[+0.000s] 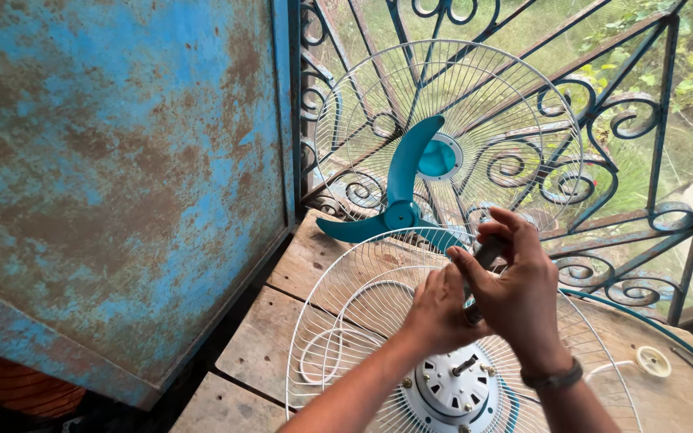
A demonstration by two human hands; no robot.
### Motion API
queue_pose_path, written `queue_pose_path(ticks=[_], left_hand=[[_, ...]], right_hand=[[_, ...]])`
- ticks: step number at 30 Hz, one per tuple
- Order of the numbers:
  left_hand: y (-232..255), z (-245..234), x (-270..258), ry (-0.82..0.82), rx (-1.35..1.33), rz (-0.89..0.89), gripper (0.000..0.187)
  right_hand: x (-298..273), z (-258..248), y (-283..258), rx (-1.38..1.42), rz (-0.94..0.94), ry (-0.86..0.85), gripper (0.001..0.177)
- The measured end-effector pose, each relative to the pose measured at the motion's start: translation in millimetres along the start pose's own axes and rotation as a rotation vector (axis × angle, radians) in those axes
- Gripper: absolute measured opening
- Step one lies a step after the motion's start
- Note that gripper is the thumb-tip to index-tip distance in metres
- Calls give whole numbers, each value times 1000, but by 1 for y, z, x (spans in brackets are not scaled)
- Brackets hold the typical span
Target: The person uses pliers to tighten screws on the central hub of a disassembled fan cage. They then use their hands to adjust the hub and place a small plastic cap over the center.
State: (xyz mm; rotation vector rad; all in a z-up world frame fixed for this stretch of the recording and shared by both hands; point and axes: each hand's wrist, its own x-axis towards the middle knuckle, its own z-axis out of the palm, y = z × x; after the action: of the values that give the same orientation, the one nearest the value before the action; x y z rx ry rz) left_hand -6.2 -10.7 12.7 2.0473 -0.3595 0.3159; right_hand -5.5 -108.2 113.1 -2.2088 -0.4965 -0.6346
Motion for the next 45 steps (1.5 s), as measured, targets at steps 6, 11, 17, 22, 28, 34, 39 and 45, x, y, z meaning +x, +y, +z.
queue_pose_path(ticks=[6,11,17,22,28,34,39,45], left_hand=[[-10,-41,14,-256,-535,-83,75],[-1,-28,4,-15,-336,-19,37],[5,-11,-10,240,-180,119,28],[8,5,-11,316,-42,78,18],[-4,-18,3,-60,-564,204,94],[10,-34,10,-94,-88,-145,88],[6,-9,2,234,102,-139,69],[-16,11,-13,414,217,96,28]], right_hand=[[28,-8,50,949,72,-560,48],[32,-6,58,1065,236,-571,41],[8,-1,14,212,154,-98,69],[-5,4,-2,-138,-114,-63,71],[15,-13,33,492,-241,-542,43],[22,-14,50,1037,174,-725,53],[2,5,42,815,404,-186,64],[-18,28,27,168,-10,22,86]])
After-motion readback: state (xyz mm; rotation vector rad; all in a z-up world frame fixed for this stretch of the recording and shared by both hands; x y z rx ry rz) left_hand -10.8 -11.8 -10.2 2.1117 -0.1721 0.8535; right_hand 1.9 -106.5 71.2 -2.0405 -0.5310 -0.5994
